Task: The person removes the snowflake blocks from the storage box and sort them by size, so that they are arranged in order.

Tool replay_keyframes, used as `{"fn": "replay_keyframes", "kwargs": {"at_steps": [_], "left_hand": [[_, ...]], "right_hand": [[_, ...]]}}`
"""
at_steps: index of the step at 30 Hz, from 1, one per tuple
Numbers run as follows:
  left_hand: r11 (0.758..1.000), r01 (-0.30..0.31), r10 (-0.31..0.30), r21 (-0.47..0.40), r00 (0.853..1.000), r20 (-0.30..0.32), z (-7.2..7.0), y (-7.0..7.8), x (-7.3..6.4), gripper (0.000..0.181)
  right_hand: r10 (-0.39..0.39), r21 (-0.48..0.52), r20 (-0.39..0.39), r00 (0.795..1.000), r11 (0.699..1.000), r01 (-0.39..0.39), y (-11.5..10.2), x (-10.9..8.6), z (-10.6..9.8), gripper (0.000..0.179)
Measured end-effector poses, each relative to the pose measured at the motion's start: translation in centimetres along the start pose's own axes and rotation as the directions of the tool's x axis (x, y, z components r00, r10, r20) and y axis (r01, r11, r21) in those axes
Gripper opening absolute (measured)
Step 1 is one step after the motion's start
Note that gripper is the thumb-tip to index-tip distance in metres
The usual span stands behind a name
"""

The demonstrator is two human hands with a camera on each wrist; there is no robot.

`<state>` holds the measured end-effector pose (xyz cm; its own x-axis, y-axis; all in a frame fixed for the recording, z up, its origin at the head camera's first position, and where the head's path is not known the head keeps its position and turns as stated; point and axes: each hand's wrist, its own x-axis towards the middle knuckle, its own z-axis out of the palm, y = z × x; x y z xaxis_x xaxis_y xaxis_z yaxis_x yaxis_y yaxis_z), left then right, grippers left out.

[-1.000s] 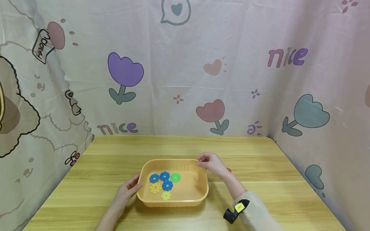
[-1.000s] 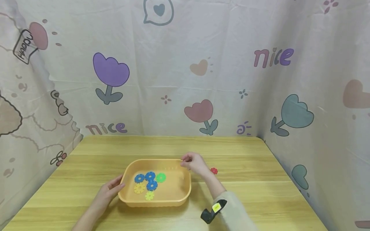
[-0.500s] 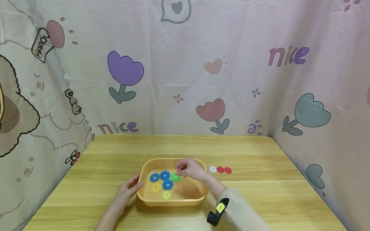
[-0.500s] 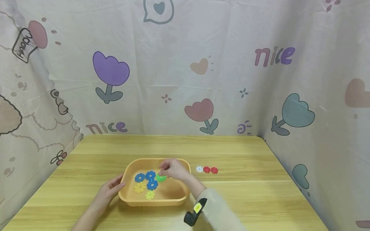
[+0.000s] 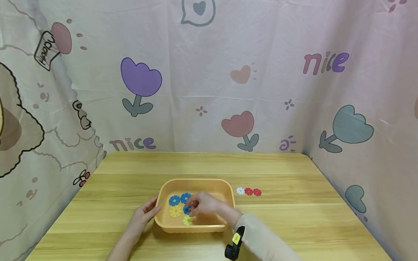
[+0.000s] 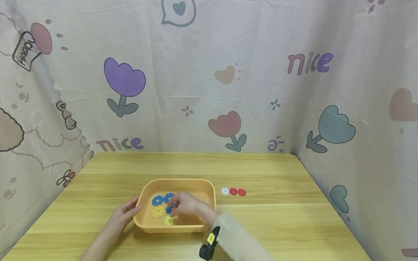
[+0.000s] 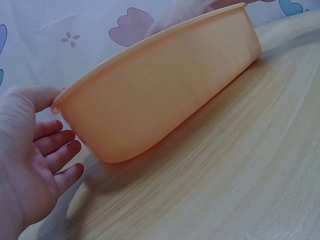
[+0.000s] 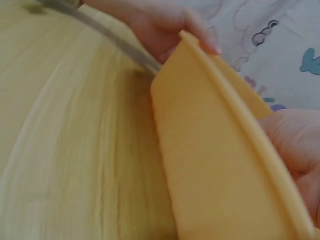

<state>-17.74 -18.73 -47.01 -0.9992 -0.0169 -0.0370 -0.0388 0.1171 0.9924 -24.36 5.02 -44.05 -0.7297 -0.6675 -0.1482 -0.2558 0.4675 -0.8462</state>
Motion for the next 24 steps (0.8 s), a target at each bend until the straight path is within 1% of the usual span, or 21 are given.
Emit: {"fn": "replay_keyframes", "kwargs": {"at_steps": [5,12,14,20,22,24], "left_hand": [[1.000,0.003,-0.003,0.009,1.000,-0.002,0.0,0.1,-0.1,0.055],[1.000,0.016,-0.016,0.006,1.000,-0.004,0.0,0.0,-0.1,0.055],[1.000,0.022,-0.022,0.005,1.000,-0.008,0.0,0.0,-0.1,0.055],[1.000,0.019,-0.019,0.008,1.000,-0.015,0.0,0.0,0.0,0.055],[1.000,0.019,-0.019,0.011,1.000,-0.014,0.0,0.1,0.0,0.055],[1.000,0.022,-0.021,0.014,1.000,-0.012,0.1,0.1,0.0,0.054]], "right_hand": [[0.003,-0.087,0.025,1.000,0.996,-0.001,0.4,0.0,0.4,0.023],[-0.013,-0.171,0.062,0.998,0.985,0.024,0.4,0.3,0.9,0.028],[-0.024,-0.226,0.073,0.997,0.973,0.039,0.3,0.4,1.0,0.028],[-0.066,-0.389,0.089,0.994,0.916,0.096,0.0,0.3,1.1,0.028],[-0.072,-0.414,0.085,0.994,0.904,0.101,-0.1,0.2,1.1,0.025],[-0.065,-0.413,0.075,0.995,0.906,0.091,0.0,0.1,1.2,0.023]]}}
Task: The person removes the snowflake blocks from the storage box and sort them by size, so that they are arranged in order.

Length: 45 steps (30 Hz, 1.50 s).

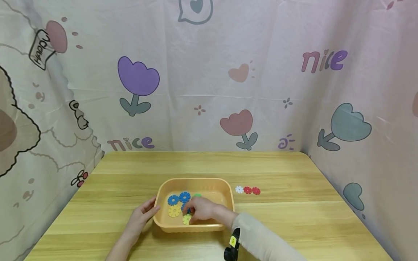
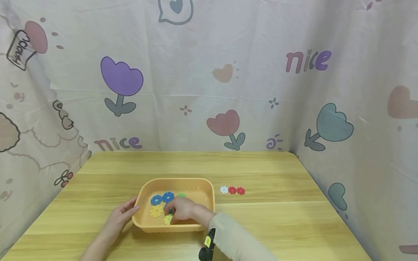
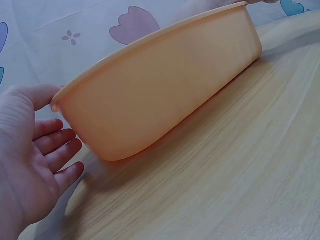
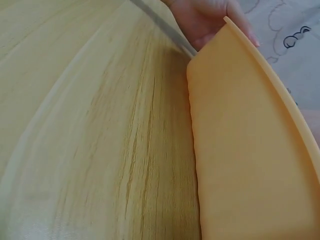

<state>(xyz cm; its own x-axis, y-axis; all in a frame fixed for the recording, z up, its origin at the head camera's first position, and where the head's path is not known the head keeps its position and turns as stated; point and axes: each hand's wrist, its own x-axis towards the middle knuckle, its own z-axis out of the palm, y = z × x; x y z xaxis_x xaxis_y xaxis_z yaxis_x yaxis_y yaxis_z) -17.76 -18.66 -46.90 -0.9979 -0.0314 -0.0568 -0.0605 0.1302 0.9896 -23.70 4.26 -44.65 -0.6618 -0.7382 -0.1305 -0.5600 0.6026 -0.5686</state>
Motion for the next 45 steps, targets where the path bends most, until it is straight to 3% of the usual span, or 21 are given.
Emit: {"fn": "replay_keyframes", "kwargs": {"at_steps": [9,14,22,33,38,45], "left_hand": [[1.000,0.010,-0.010,-0.012,1.000,-0.002,0.0,-0.2,0.1,0.055],[1.000,0.000,0.000,-0.017,1.000,-0.004,0.0,-0.1,0.0,0.054],[1.000,-0.012,0.012,-0.024,1.000,0.000,0.1,0.0,-0.1,0.054],[1.000,-0.008,0.007,-0.017,1.000,-0.004,-0.1,-0.2,-0.1,0.055],[1.000,-0.012,0.012,-0.010,1.000,0.000,-0.2,-0.2,0.0,0.056],[1.000,-0.009,0.009,-0.011,1.000,0.013,-0.2,-0.1,-0.1,0.056]], "right_hand": [[0.069,0.165,-0.024,0.997,0.984,-0.064,0.0,-0.4,-0.3,0.023],[0.049,0.239,-0.039,0.998,0.970,-0.038,0.3,-0.7,-0.8,0.016],[0.074,0.520,-0.080,0.994,0.854,-0.021,1.5,-1.6,-2.8,0.007],[0.123,0.562,-0.185,0.975,0.827,0.002,3.4,-4.0,-7.4,0.008],[0.156,0.583,-0.257,0.954,0.812,0.024,4.9,-5.5,-8.8,0.012],[0.247,0.617,-0.311,0.918,0.787,-0.002,7.4,-7.6,-10.0,0.016]]}}
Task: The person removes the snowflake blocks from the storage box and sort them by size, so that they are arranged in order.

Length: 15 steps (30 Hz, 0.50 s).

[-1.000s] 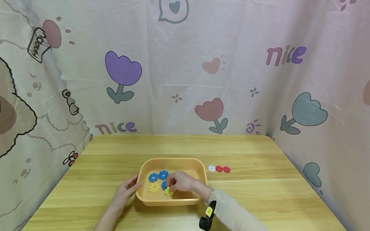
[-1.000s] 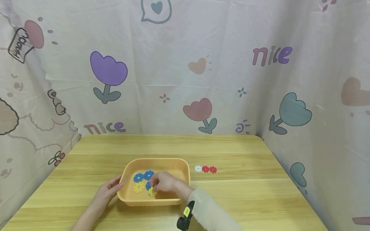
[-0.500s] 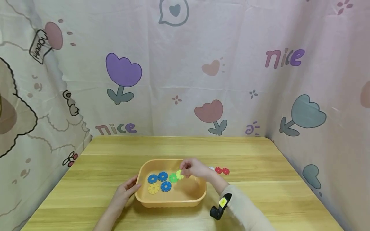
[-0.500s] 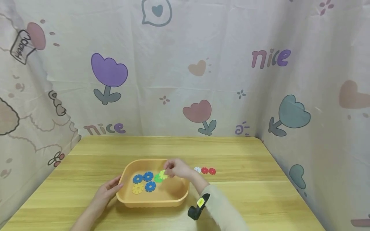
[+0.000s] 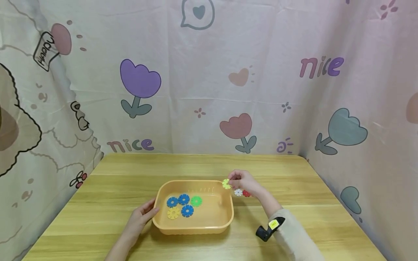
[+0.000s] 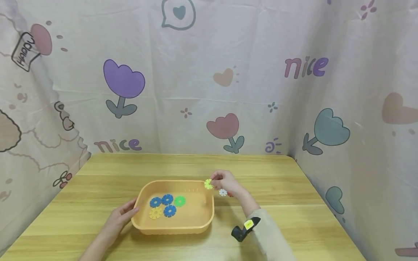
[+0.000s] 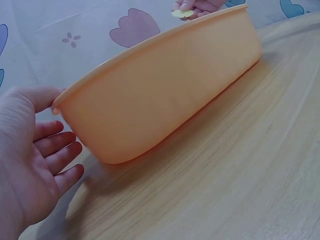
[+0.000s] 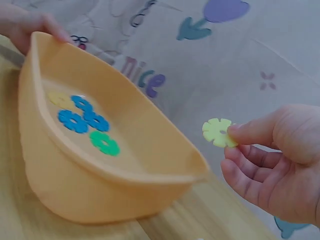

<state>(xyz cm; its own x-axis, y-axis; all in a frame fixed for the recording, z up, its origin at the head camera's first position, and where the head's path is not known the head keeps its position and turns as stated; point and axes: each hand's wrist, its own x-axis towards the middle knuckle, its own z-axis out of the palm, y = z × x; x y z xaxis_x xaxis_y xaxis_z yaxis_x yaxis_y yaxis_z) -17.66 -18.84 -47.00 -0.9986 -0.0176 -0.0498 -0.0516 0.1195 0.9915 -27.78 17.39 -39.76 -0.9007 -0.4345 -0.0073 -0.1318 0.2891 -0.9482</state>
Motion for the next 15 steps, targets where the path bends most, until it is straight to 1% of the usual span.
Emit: {"fn": "replay_keyframes", "kwargs": {"at_steps": [4,8,12,15], "left_hand": [[1.000,0.007,-0.007,0.009,1.000,-0.001,0.1,0.0,-0.1,0.056],[1.000,-0.001,0.001,0.005,1.000,-0.006,0.1,0.0,0.0,0.055],[1.000,-0.003,0.003,-0.001,1.000,-0.008,0.1,0.0,0.1,0.055],[1.000,-0.006,0.006,0.003,1.000,-0.007,0.1,-0.1,0.1,0.055]], "right_hand": [[0.037,0.060,-0.061,0.997,0.998,-0.033,0.9,-0.8,-1.7,0.018],[0.077,0.130,-0.117,0.990,0.990,-0.062,1.8,-1.7,-3.4,0.018],[0.143,0.182,-0.172,0.975,0.977,-0.111,2.9,-2.4,-5.1,0.013],[0.184,0.188,-0.211,0.960,0.971,-0.145,3.7,-2.9,-6.1,0.012]]}}
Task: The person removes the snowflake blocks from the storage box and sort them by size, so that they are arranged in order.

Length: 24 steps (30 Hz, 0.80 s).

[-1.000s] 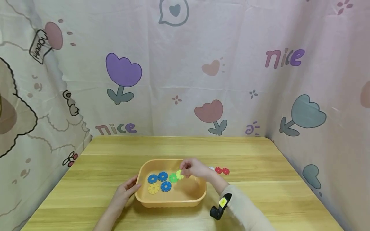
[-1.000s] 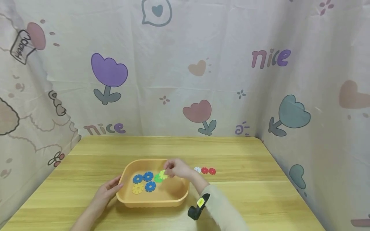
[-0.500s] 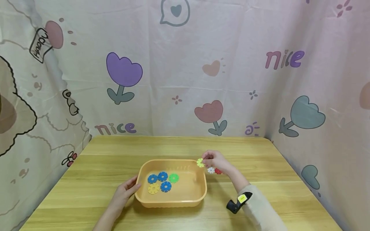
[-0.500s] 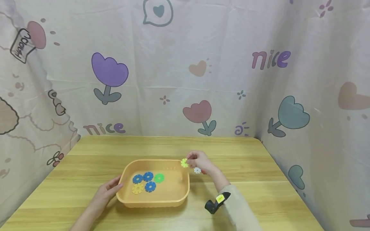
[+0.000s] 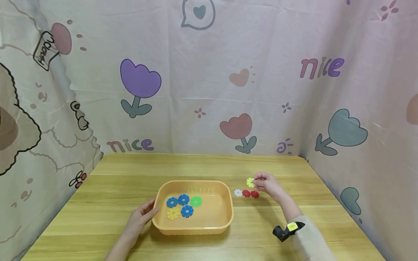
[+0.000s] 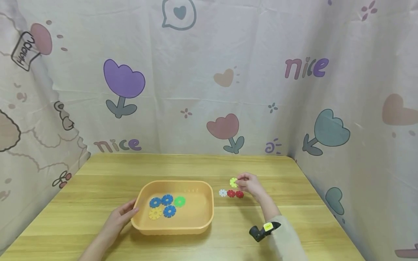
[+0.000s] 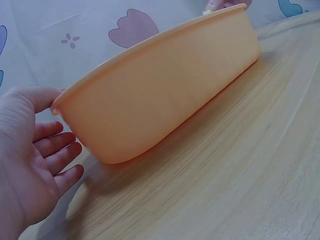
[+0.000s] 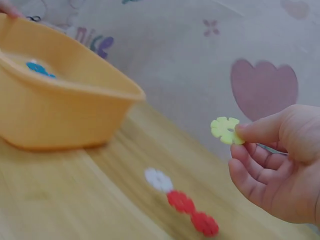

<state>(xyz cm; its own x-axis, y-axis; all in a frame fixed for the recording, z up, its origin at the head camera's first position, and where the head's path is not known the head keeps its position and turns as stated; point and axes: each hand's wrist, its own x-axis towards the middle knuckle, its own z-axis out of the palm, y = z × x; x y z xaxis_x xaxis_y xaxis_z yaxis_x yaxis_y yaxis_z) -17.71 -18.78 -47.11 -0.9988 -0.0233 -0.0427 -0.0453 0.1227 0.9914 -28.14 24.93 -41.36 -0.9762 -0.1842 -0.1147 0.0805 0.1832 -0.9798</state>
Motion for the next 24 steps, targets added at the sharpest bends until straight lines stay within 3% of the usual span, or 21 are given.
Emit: {"fn": "replay_keyframes", "kwargs": {"at_steps": [7,11,18,24], "left_hand": [[1.000,0.006,-0.006,-0.001,1.000,-0.013,0.1,0.0,0.0,0.054],[1.000,0.005,-0.006,-0.005,1.000,-0.016,0.1,0.1,-0.1,0.054],[1.000,0.004,-0.004,-0.001,1.000,-0.019,0.2,0.1,-0.2,0.054],[1.000,0.009,-0.009,0.005,1.000,-0.019,0.1,0.1,-0.1,0.054]], "right_hand": [[0.033,-0.048,-0.110,0.993,0.998,-0.038,2.5,-0.3,-2.4,0.016],[0.051,-0.135,-0.165,0.985,0.988,-0.074,4.1,-0.2,-3.4,0.016],[0.075,-0.271,-0.228,0.971,0.953,-0.137,5.1,-0.5,-3.4,0.016],[0.031,-0.360,-0.247,0.968,0.925,-0.122,5.7,-0.3,-3.2,0.013]]}}
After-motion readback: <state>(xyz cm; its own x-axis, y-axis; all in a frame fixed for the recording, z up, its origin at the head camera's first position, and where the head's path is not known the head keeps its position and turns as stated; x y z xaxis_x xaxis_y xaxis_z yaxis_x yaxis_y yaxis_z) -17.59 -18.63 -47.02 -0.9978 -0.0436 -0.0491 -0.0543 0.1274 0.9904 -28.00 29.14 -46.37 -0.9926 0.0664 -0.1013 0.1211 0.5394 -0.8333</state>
